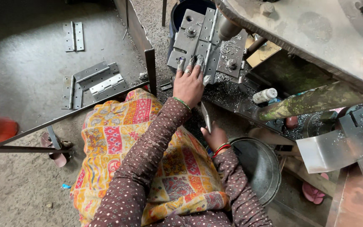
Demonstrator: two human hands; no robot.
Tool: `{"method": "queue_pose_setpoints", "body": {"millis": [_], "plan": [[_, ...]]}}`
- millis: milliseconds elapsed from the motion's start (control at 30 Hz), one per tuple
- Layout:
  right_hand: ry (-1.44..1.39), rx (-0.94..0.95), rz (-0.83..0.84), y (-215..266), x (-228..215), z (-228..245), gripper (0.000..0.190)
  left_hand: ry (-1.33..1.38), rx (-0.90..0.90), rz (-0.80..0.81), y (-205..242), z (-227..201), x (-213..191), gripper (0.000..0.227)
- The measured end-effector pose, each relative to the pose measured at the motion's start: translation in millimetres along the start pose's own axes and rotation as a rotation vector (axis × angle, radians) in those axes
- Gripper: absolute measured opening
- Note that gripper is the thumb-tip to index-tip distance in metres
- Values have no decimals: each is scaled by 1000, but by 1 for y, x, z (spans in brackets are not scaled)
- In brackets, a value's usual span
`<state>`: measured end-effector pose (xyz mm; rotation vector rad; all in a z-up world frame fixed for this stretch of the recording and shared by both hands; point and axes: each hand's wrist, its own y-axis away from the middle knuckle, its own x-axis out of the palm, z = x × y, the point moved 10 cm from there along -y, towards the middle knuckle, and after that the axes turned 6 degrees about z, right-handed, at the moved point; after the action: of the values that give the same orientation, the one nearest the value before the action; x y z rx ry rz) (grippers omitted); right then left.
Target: The person operates a drill press to create holes in metal hinge plates. They pick up each plate, position it under the drill, activate the machine, and then place the finished piece on a nearby table.
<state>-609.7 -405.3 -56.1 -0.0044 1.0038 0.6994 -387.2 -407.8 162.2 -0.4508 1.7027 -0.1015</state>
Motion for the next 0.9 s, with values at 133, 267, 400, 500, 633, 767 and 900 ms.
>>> {"method": "queue_pose_setpoints", "body": {"millis": [133, 267, 400, 500, 633, 767, 900], "plan": [[33, 65, -152, -8, 52, -34, 45, -1, 9, -70, -1, 3, -11, 43], [68, 31, -172, -10, 78, -36, 44, 30, 14, -7, 7, 9, -13, 40], [83, 95, -156, -7, 33, -26, 49, -18, 8, -6, 0, 7, -10, 38], [247, 146, 49, -6, 6, -28, 60, -34, -18, 106, -19, 8, 18, 28], [146, 75, -26, -9, 9, -25, 57, -67, -51, -40, -43, 10, 23, 33], [65, 97, -162, -10, 53, -31, 51, -16, -52, 15, -42, 12, 30, 33], [-33, 115, -100, -6, 54, -22, 47, 34, -47, 56, -27, 17, 24, 31]]}}
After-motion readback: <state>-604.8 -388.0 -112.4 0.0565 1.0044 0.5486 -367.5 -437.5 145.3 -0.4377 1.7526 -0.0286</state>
